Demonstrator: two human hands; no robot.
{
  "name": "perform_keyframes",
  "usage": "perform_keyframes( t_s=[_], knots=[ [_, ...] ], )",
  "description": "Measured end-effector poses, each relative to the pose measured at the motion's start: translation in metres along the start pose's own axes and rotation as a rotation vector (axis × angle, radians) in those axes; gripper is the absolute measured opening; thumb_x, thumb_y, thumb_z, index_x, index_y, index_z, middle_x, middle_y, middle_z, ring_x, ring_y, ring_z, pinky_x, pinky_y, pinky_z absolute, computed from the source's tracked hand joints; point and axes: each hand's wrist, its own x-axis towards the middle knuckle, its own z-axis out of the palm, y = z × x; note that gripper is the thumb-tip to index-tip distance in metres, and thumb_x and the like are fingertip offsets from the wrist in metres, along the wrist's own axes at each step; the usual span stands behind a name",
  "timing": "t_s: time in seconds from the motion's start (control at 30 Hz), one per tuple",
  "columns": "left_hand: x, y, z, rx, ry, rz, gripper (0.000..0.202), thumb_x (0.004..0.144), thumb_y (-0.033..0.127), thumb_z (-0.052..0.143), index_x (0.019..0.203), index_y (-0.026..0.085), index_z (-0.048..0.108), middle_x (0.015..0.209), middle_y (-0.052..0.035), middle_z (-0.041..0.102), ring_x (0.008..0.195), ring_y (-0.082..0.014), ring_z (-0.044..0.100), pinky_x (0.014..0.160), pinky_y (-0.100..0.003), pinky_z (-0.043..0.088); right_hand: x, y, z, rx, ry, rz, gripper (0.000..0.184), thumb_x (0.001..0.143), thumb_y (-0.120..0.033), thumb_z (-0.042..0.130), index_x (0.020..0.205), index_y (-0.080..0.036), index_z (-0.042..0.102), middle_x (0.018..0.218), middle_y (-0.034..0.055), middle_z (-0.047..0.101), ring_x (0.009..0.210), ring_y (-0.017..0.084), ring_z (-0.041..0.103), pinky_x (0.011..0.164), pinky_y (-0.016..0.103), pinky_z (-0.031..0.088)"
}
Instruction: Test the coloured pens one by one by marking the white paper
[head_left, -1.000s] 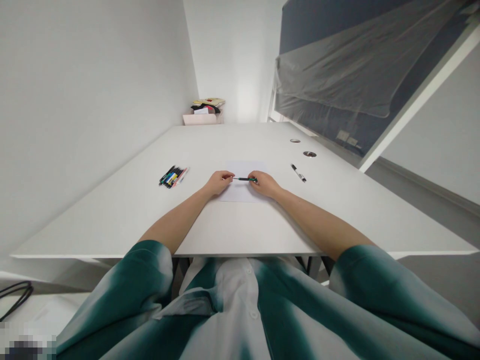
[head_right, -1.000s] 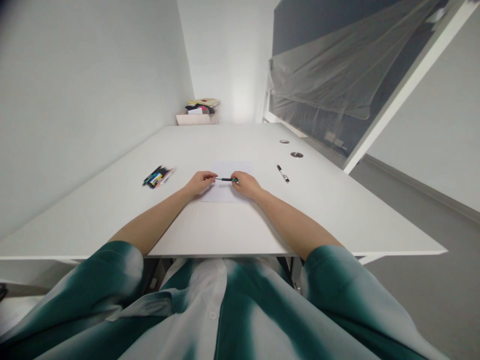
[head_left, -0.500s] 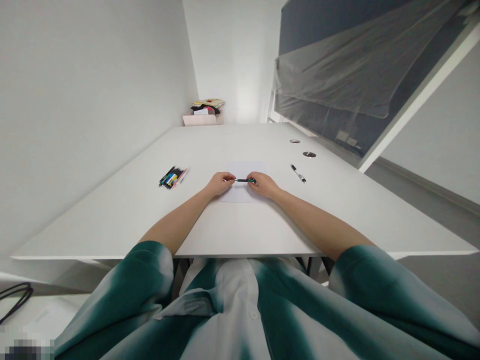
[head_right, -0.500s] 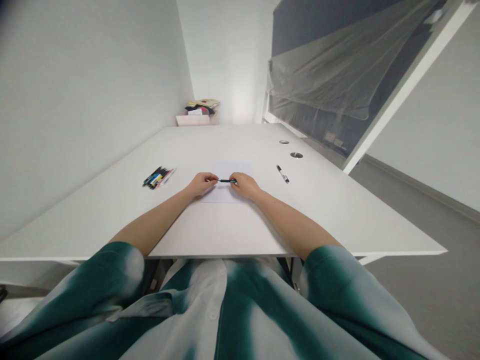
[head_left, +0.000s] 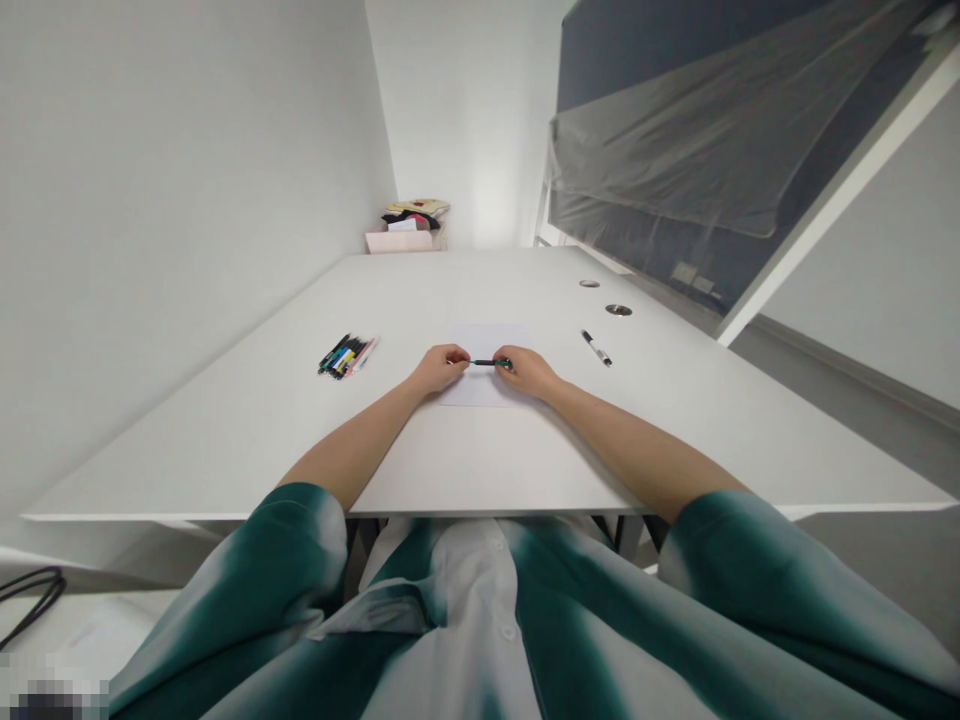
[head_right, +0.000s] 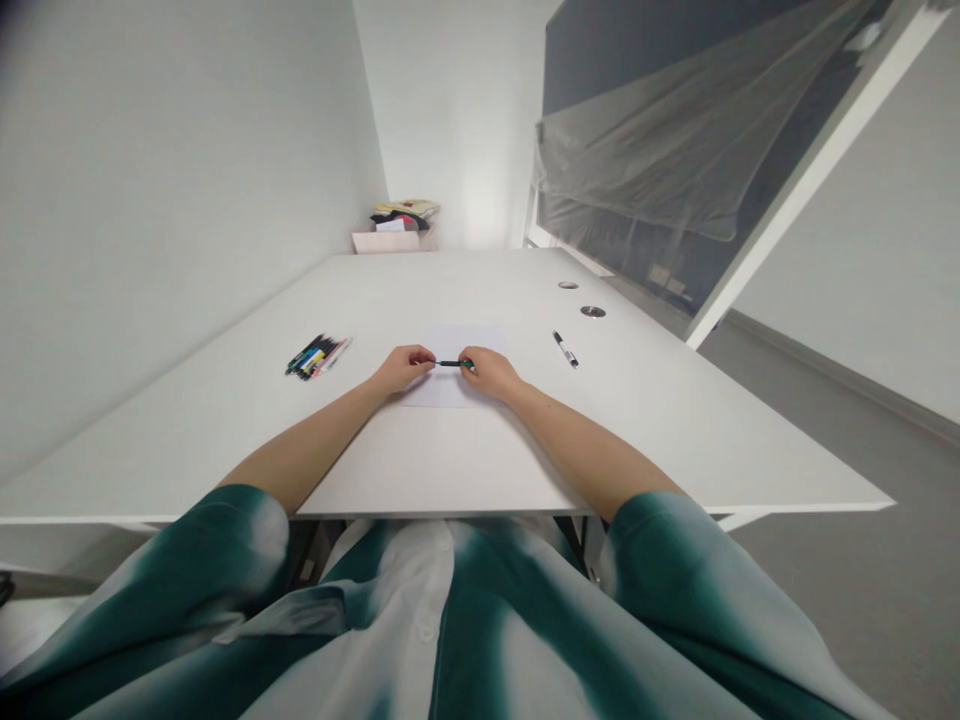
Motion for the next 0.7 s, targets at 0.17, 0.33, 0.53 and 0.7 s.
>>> perform_keyframes(
  t_s=[0.17, 0.33, 0.53, 0.7],
  knots=[
    [-0.0006, 0.0024, 0.0020, 0.024, -0.003, 0.008, 0.016, 0.074, 0.022, 0.063, 0.085, 0.014, 0.070, 0.082, -0.0046, 0.072, 0.073, -0.0156, 0.062, 0.078, -0.031, 0.050, 0.0003, 0.0013, 0.0015, -0.011, -0.006, -0.006, 0.022, 0.087, -0.018, 0.051, 0.103, -0.018, 0.067, 0.100, 0.0074, 0.072, 0.087, 0.019, 0.062, 0.075, 0.026, 0.041],
    [-0.0015, 0.0026, 0.0032, 0.018, 0.001, 0.006, 0.016, 0.073, 0.021, 0.063, 0.085, 0.014, 0.070, 0.080, -0.0044, 0.072, 0.072, -0.0151, 0.062, 0.077, -0.030, 0.051, 0.0001, 0.0002, 0.0020, -0.012, -0.016, -0.022, 0.023, 0.087, -0.018, 0.051, 0.103, -0.017, 0.067, 0.101, 0.0078, 0.072, 0.087, 0.019, 0.062, 0.076, 0.026, 0.041],
    [-0.0035, 0.0027, 0.0029, 0.030, -0.008, 0.011, 0.016, 0.073, 0.023, 0.064, 0.085, 0.015, 0.070, 0.082, -0.0041, 0.073, 0.075, -0.0161, 0.064, 0.078, -0.031, 0.052, 0.0005, -0.0009, 0.0042, -0.025, -0.035, 0.007, 0.026, 0.084, -0.017, 0.055, 0.109, -0.018, 0.065, 0.102, 0.0077, 0.071, 0.087, 0.020, 0.062, 0.077, 0.028, 0.043],
    [-0.0046, 0.0042, 0.0027, 0.038, -0.014, 0.026, 0.017, 0.073, 0.025, 0.063, 0.084, 0.015, 0.070, 0.083, -0.0047, 0.073, 0.076, -0.0169, 0.064, 0.080, -0.032, 0.052, 0.0011, 0.0004, 0.0040, -0.045, -0.036, -0.010, 0.022, 0.087, -0.017, 0.053, 0.103, -0.020, 0.067, 0.102, 0.0074, 0.071, 0.089, 0.020, 0.063, 0.077, 0.028, 0.043]
  ],
)
